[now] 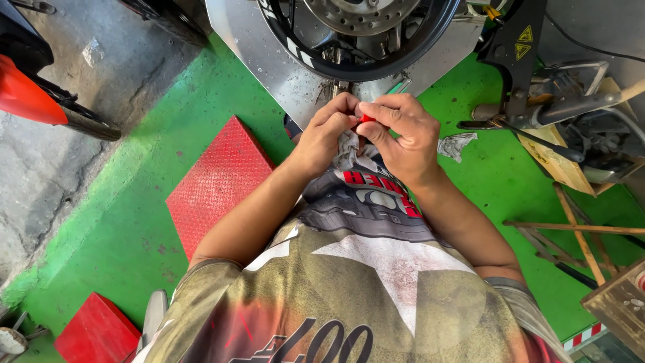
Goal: The person walks through a motorcycle repair shop holding a small red bottle and a white cloth. They open a red tool chest, select a green T-handle wrench, and return to a motorcycle wheel. The person then applies red thread-locking fluid from the bottle onto a bolt held in the left hand.
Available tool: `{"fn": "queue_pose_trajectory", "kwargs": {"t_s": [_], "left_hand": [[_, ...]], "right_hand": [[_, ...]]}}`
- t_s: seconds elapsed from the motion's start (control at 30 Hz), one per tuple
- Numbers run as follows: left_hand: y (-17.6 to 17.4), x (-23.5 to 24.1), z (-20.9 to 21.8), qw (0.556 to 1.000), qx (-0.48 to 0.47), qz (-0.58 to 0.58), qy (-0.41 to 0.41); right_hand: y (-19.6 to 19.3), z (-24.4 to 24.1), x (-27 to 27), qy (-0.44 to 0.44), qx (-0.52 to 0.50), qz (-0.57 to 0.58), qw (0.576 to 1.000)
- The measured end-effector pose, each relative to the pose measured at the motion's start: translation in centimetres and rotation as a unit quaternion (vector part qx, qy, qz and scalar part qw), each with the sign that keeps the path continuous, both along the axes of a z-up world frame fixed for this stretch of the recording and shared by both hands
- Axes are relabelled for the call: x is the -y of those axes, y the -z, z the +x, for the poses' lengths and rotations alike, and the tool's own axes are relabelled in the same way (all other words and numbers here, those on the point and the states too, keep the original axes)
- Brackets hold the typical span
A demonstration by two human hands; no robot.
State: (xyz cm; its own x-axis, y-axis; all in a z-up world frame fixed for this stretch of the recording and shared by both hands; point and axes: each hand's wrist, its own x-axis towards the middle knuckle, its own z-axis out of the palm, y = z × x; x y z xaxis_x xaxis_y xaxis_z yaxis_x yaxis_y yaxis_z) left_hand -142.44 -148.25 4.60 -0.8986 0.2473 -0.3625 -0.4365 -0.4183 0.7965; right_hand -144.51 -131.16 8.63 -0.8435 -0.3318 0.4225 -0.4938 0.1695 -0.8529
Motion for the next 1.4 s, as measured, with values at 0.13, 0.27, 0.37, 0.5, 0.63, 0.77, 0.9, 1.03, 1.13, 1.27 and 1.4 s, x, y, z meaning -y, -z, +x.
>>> {"fn": "queue_pose_trajectory", "kwargs": {"t_s": [0.13, 0.27, 0.37, 0.5, 0.63, 0.77, 0.9, 1.03, 1.13, 1.27, 1.4], "left_hand": [[-0.9, -0.6, 0.3, 0.991, 0.028, 0.120, -0.058], [-0.7, -0.4, 0.0, 0.986, 0.028, 0.155, -0.057], [-0.6, -0.6, 0.0, 0.985, 0.022, 0.161, -0.061], [-1.5, -1.1, -0.1, 0.985, 0.012, 0.164, -0.049], [-1.5, -1.1, -0.4, 0.974, 0.040, 0.214, -0.067], [-2.7, -1.0, -0.9, 0.965, 0.065, 0.244, -0.074], [-3.9, -0.9, -1.1, 0.966, 0.064, 0.244, -0.058], [-4.4, -1.3, -0.7, 0.972, 0.053, 0.221, -0.056], [-5.6, -1.0, -0.6, 0.978, 0.037, 0.200, -0.051], [-4.7, -1.2, -0.8, 0.980, 0.024, 0.189, -0.053], [-4.1, -1.6, -0.8, 0.986, -0.005, 0.161, -0.049]], "right_hand": [[-1.3, -0.5, 0.8, -0.034, -0.004, -0.055, 0.998], [-0.8, -0.3, 0.6, -0.031, 0.003, -0.084, 0.996], [-0.7, -0.5, 0.5, -0.013, -0.007, -0.091, 0.996], [-0.4, -0.8, 0.3, 0.032, -0.033, -0.033, 0.998], [-2.0, -1.3, 0.6, -0.002, -0.025, -0.039, 0.999], [-1.6, -1.5, -0.1, -0.054, 0.030, -0.105, 0.993], [-0.6, -1.7, -0.4, -0.064, 0.036, -0.143, 0.987], [0.7, -1.7, -0.7, -0.059, 0.057, -0.165, 0.983], [1.4, -1.8, -1.2, -0.086, 0.105, -0.195, 0.971], [0.2, -1.8, -1.0, -0.101, 0.107, -0.187, 0.971], [-0.2, -1.9, -0.8, -0.108, 0.106, -0.192, 0.970]]}}
